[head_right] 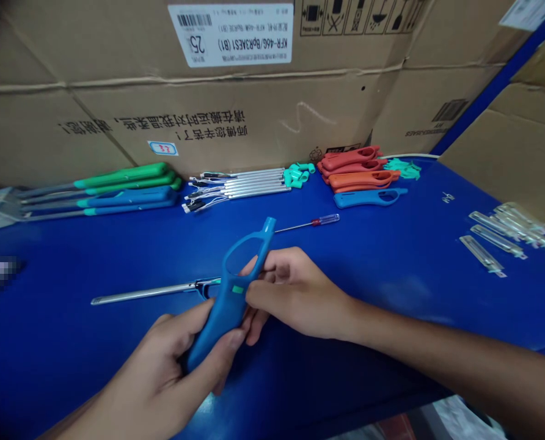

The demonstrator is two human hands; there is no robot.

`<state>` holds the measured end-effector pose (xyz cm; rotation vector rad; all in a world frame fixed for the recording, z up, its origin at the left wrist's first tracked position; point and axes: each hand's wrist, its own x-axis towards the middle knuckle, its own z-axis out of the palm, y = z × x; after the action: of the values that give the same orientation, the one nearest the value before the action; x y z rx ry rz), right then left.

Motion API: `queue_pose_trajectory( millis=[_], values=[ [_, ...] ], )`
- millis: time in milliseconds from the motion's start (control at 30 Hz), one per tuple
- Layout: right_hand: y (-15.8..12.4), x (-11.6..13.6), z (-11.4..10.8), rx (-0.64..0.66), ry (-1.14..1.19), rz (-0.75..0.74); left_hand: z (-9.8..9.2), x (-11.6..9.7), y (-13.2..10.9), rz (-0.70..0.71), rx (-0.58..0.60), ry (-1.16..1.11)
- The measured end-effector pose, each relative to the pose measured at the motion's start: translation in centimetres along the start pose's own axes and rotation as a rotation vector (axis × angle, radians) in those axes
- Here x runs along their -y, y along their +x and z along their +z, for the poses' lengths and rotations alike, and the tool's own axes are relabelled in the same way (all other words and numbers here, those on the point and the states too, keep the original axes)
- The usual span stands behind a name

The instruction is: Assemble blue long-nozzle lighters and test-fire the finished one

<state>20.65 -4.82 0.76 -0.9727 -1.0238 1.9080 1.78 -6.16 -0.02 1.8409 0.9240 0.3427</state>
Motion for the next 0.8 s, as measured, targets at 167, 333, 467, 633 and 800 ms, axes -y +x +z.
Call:
queue_pose_trajectory(
  millis=[167, 333, 467, 633, 800],
  values=[
    [-0.1, 0.1, 0.0, -0.020, -0.032, 0.006, 0.1, 0.1, 0.2, 0.003, -0.013, -0.015],
    [-0.3, 0.2, 0.1, -0.041, -0.085, 0.023, 0.1, 0.1, 0.3, 0.003, -0.016, -0.041],
    [-0.3, 0.1, 0.0, -0.043, -0.089, 0.018, 0.0, -0.1, 0.3, 0.013, 0.008, -0.003],
    [-0.3, 0.1, -0.1, -0.085, -0.052, 0.032, 0.2, 0.6, 0.0, 0.112, -0.172, 0.294],
    [-0.3, 0.2, 0.2, -0.116, -0.080, 0.008, -0.2, 1.8, -0.1, 0.440, -0.452, 0.776]
  ],
)
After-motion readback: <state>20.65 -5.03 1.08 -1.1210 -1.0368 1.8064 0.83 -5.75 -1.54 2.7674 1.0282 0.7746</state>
